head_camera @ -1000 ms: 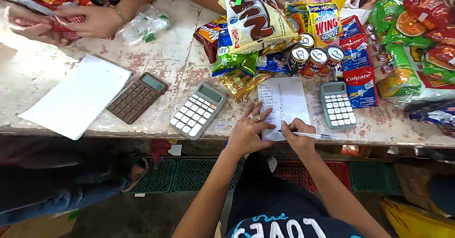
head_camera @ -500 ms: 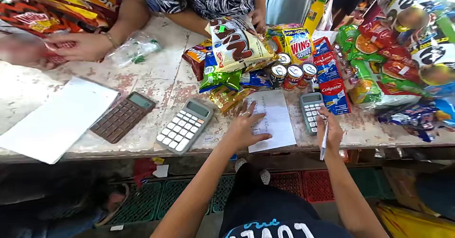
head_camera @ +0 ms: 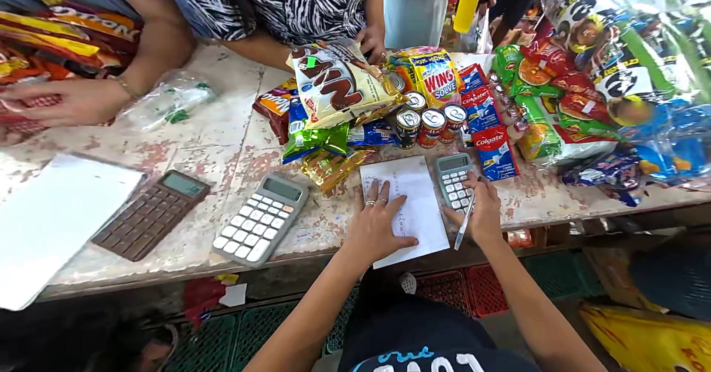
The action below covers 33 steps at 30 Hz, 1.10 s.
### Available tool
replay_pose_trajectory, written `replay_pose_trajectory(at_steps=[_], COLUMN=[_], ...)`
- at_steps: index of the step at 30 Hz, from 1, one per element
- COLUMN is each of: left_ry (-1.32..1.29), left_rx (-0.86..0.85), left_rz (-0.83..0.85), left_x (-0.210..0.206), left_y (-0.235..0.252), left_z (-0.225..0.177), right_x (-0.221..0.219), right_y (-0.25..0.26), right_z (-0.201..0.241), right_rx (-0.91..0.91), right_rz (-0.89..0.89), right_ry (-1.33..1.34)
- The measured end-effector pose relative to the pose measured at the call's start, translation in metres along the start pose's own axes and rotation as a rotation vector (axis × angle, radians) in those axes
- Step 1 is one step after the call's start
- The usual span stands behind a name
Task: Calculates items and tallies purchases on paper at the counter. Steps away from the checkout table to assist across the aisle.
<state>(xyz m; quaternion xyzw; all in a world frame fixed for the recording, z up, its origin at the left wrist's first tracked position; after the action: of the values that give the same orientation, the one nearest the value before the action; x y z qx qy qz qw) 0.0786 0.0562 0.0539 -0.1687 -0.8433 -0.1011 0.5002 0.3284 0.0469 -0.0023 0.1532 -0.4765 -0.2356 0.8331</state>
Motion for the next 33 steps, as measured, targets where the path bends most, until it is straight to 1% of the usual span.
replay_pose_trajectory(at_steps=[4, 5, 8, 11, 16, 19, 21, 23, 26, 30, 33], left_ry=[0.018, 0.041, 0.059, 0.071, 0.116, 0.116, 0.112, 0.108, 0.104, 0.071, 0.042], left_rx=[-0.106, -0.117, -0.083, -0.038, -0.002, 0.008, 0.007, -0.001, -0.010, -0.025, -0.031], left_rz=[0.092, 0.087, 0.039, 0.101, 0.111, 0.111, 0.116, 0.088, 0.037, 0.004, -0.115], left_x=[-0.010, -0.013, -0.011, -0.004, -0.009, -0.010, -0.009, -0.008, -0.011, -0.009, -0.010], left_y=[-0.008, -0.008, -0.008, -0.008, -0.005, -0.005, -0.004, -0.004, -0.003, -0.004, -0.006], left_z=[-0.036, -0.039, -0.025, -0.012, -0.012, -0.012, -0.013, -0.015, -0.016, -0.017, -0.016], right_x=[-0.011, -0.015, -0.018, -0.011, -0.004, -0.001, 0.007, 0.016, 0.013, 0.020, 0.007], right_y=[0.011, 0.012, 0.016, 0.022, 0.033, 0.036, 0.034, 0.027, 0.012, 0.008, 0.009], right_z=[0.006, 0.009, 0.020, 0.021, 0.006, -0.002, -0.006, -0.005, -0.004, 0.019, 0.018], right_rx=[0.037, 0.050, 0.085, 0.086, 0.151, 0.170, 0.181, 0.176, 0.146, 0.180, 0.185], right_rz=[0.033, 0.031, 0.047, 0.072, -0.016, 0.008, -0.028, -0.081, -0.037, -0.120, -0.095], right_ry=[-0.027, -0.022, -0.042, -0.005, 0.035, 0.019, 0.032, 0.065, 0.030, 0.090, -0.004])
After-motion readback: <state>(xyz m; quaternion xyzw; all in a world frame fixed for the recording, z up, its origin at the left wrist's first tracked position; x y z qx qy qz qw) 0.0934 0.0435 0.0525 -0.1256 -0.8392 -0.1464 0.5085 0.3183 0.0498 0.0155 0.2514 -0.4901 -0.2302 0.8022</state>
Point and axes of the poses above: each hand's wrist, its own y-axis towards the middle knuckle, its own x-axis out of the back of the hand, z = x × y, the point moved 5 cm from there along y, towards the middle knuckle, and after that the axes turned 10 degrees about -z, right-handed, at the moved point
